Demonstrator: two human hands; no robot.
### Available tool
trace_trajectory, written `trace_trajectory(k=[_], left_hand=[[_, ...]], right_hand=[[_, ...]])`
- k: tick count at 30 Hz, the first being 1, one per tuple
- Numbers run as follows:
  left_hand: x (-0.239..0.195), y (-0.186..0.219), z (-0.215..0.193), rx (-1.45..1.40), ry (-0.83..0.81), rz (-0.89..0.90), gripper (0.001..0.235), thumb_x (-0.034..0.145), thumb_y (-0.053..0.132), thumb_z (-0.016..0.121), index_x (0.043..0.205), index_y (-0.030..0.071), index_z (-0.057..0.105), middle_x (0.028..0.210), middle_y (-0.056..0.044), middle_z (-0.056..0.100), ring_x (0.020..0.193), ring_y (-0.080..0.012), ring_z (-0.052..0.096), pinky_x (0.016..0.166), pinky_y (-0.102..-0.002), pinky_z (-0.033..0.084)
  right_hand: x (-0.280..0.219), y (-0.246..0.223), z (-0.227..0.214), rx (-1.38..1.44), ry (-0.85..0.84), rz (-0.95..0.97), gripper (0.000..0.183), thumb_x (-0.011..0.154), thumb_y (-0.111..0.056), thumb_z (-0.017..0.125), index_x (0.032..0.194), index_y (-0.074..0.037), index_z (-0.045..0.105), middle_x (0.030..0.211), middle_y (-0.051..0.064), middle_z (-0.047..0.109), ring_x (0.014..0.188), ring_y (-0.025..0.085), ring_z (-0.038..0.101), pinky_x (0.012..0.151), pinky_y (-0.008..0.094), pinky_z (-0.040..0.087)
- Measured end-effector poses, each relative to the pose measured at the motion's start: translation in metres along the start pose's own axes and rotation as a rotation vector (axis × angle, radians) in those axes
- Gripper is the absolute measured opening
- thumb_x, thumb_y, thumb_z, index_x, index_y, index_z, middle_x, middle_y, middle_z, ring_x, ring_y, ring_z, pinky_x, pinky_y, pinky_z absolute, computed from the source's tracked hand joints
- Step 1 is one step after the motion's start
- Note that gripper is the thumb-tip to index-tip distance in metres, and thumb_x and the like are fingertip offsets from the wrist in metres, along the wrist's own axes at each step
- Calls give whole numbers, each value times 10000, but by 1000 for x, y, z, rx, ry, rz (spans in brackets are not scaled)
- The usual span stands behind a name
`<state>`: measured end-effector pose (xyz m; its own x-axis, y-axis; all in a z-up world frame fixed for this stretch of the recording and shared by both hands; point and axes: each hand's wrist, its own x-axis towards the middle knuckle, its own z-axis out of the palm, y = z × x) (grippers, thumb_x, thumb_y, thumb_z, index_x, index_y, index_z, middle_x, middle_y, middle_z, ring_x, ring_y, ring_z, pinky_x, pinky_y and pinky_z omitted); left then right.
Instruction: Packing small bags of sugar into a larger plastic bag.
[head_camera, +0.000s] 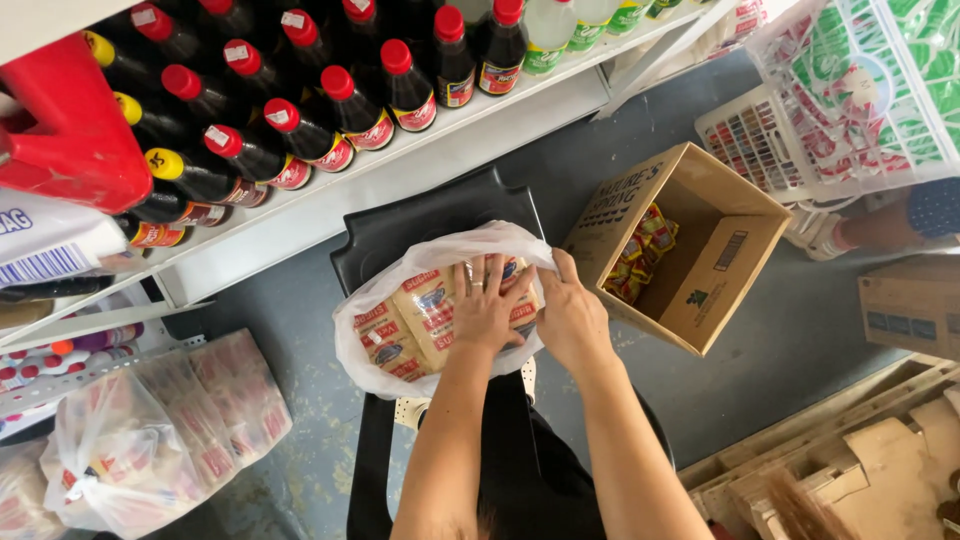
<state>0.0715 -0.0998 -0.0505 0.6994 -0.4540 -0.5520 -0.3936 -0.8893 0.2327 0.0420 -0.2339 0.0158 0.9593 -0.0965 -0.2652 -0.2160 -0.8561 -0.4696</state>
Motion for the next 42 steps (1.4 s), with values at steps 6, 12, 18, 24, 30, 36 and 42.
trace_trajectory(k=[6,12,18,24,30,36,42], left_hand=[[19,-3,81,-137,209,13,909,792,573,751,1567,323,347,1704,-142,77,1551,-472,-68,1203,-705,-31],[29,-4,81,-111,101,-10,758,879,524,649,1553,314,373,1709,-144,-26,1523,-486,-189,1167,-736,-85],[26,-2,61,-104,33,-24,725,901,577,577,1556,354,361,1720,-74,-40,1556,-434,-174,1212,-708,-88],[14,13,65,-254,184,-67,699,930,472,551,1568,251,369,1702,-130,-19,1555,-422,-106,1185,-716,13],[-5,2,127,-363,351,46,616,960,295,517,1541,106,434,1720,-265,75,1555,-498,63,1195,-672,181],[-99,-38,-54,-172,375,-220,533,934,307,563,1444,159,509,1641,-235,156,1516,-472,124,1123,-764,161],[-180,-81,-169,-150,873,-192,514,857,256,659,1349,115,608,1608,-290,215,1494,-508,156,1071,-728,250]], right_hand=[[-3,-28,-17,4,-168,75,746,660,-105,817,1368,-115,584,1524,118,419,1086,397,647,853,497,537],[-6,-19,5,13,-145,31,629,753,-35,735,1356,-92,567,1531,187,398,1127,404,640,885,486,545],[-12,-15,10,31,-26,-48,639,734,14,698,1355,-51,559,1519,194,428,1120,406,647,878,468,554],[-14,-23,12,-10,-77,-59,564,835,-21,684,1381,-76,553,1527,170,436,1081,406,667,858,486,548],[-21,-45,6,-54,78,-191,659,713,-42,713,1361,-101,607,1542,233,373,1271,486,485,975,532,497],[-25,-95,1,-52,448,-487,402,706,-64,702,1103,-106,663,1541,232,400,1400,548,315,1075,635,315],[-16,-206,-58,118,570,-742,434,818,-45,661,1239,-148,686,1470,146,488,1380,471,376,1125,591,345]])
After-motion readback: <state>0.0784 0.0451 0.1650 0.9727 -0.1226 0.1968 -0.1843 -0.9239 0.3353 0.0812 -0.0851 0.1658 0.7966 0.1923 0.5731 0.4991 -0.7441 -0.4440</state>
